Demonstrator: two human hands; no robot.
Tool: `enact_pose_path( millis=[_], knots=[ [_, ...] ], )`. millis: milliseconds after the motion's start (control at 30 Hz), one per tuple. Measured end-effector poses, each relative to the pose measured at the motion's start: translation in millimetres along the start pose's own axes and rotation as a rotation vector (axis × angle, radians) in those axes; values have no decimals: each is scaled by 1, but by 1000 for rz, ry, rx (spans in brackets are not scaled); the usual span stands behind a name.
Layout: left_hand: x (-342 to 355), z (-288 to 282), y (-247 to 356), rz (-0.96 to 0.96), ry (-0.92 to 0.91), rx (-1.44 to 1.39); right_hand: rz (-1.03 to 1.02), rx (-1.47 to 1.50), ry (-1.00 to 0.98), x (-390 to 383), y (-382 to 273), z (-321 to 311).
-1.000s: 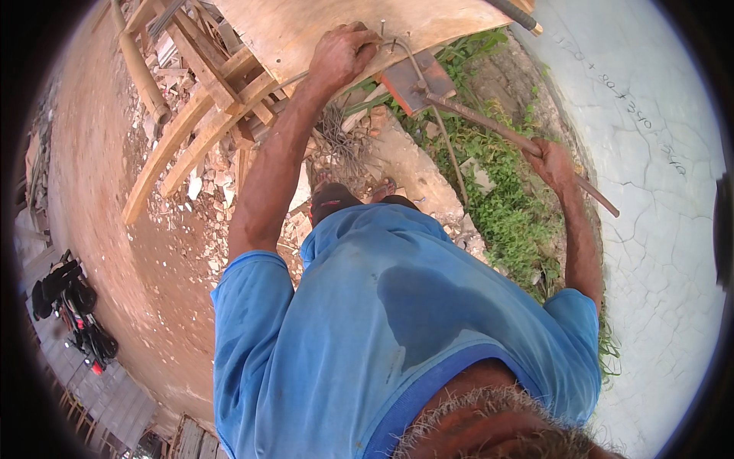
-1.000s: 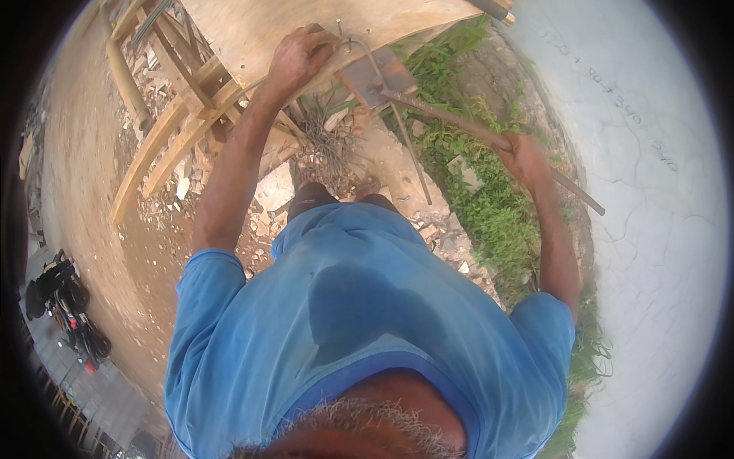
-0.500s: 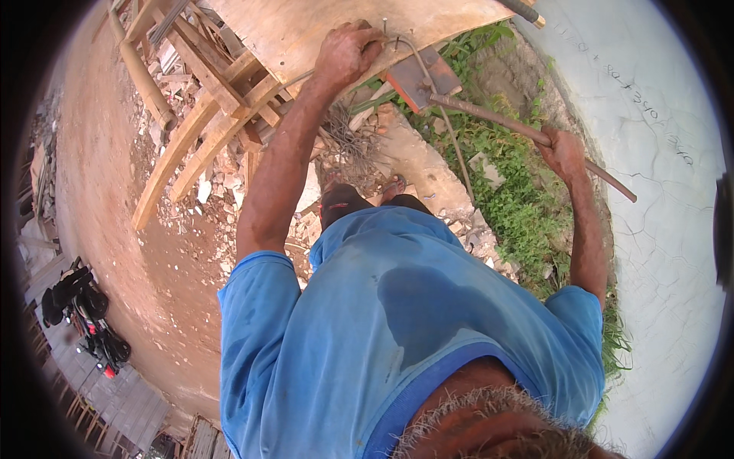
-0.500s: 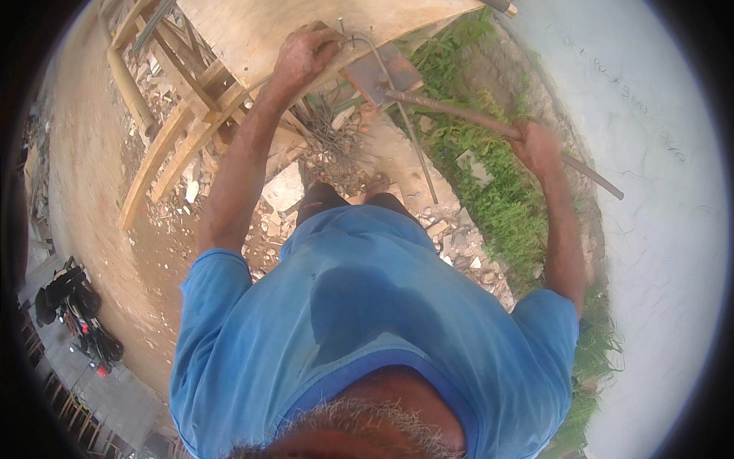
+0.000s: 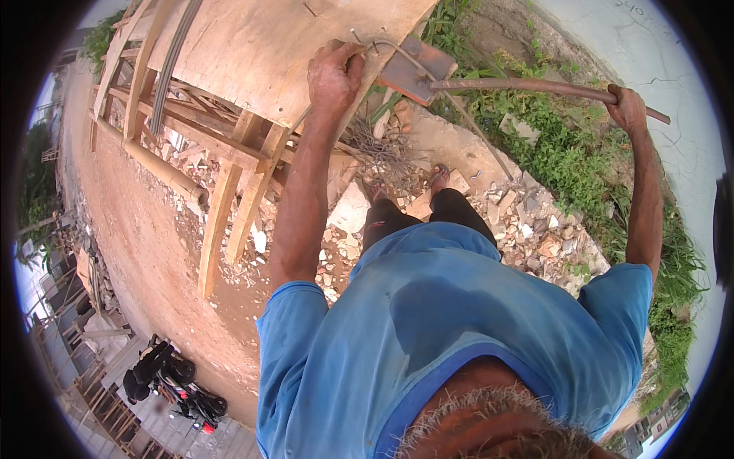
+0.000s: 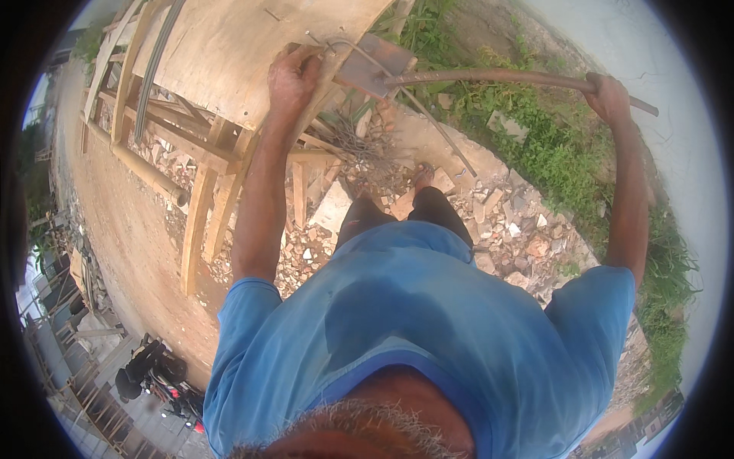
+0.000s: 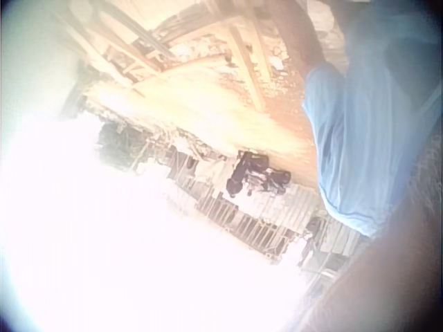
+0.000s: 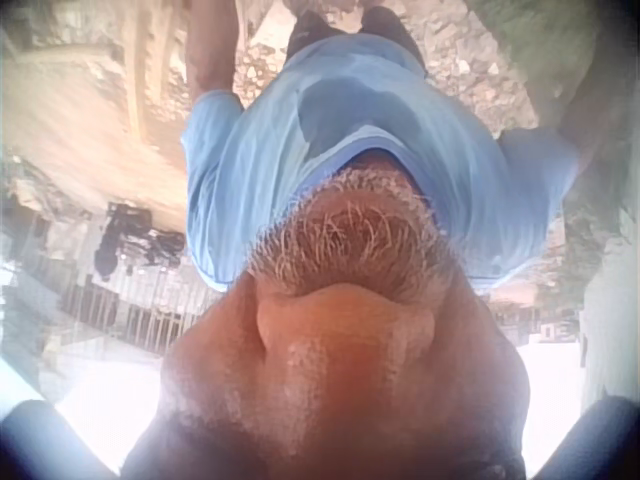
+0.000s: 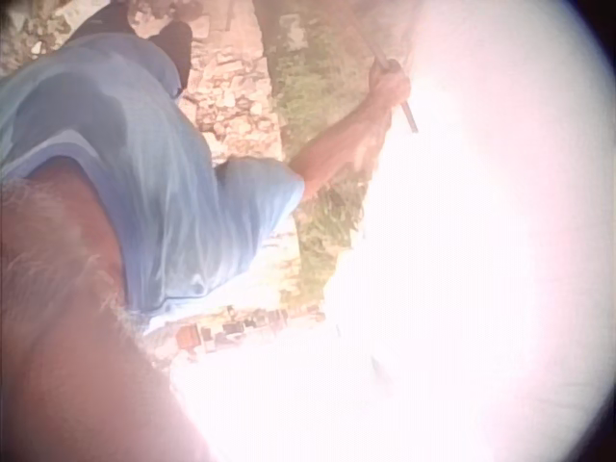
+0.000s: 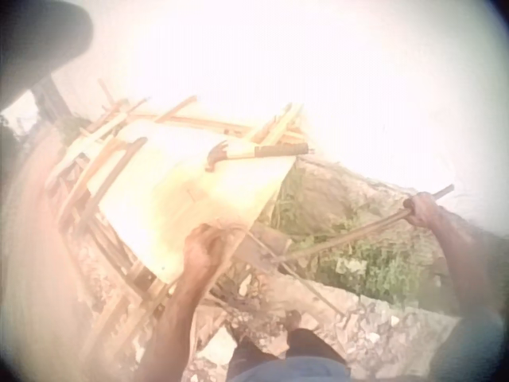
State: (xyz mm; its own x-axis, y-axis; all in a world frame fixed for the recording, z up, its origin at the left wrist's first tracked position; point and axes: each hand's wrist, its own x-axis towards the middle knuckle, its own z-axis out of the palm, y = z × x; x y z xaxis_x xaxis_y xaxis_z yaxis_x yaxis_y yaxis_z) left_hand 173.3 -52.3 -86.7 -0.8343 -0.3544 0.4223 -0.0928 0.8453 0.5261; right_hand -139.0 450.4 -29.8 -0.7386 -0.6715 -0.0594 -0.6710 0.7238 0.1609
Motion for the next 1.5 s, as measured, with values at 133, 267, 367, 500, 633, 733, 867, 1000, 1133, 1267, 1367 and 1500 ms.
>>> enact_pose_path(
  millis=[133, 267, 367, 500, 633, 733, 867, 1000, 1133, 1267, 1367, 1500],
  knots=[
    [0, 1, -2, 18, 26, -33, 100, -11, 16, -31, -15, -2],
    [0, 1, -3, 36, 27, -21, 291, -31, -74, -88, -41, -2],
    [1, 0, -4, 56, 33, -4, 331, -4, -39, -108, -49, -1],
    [1, 1, -5, 60, 42, -42, 316, -25, -68, -97, -46, -1],
    [1, 3, -6, 20, 11, -22, 326, 24, -66, -96, -41, 4],
    [0, 4, -7, 33, 19, -23, 312, -20, -53, -100, -39, 8],
    [-2, 4, -8, 69, 21, -44, 378, -90, -60, -124, -59, 2],
    [2, 0, -11, 109, -2, -56, 599, -52, -64, -208, -134, -17],
    [9, -9, -18, 174, -91, -81, 796, -37, -13, -259, -208, -20],
    [15, -17, -26, 291, -187, -56, 845, -28, -83, -259, -219, -30],
    [17, -16, -29, 428, -162, -25, 902, -2, -90, -262, -242, -39],
    [18, -12, -31, 489, -118, 37, 1074, 49, -90, -294, -334, -36]
  ],
)
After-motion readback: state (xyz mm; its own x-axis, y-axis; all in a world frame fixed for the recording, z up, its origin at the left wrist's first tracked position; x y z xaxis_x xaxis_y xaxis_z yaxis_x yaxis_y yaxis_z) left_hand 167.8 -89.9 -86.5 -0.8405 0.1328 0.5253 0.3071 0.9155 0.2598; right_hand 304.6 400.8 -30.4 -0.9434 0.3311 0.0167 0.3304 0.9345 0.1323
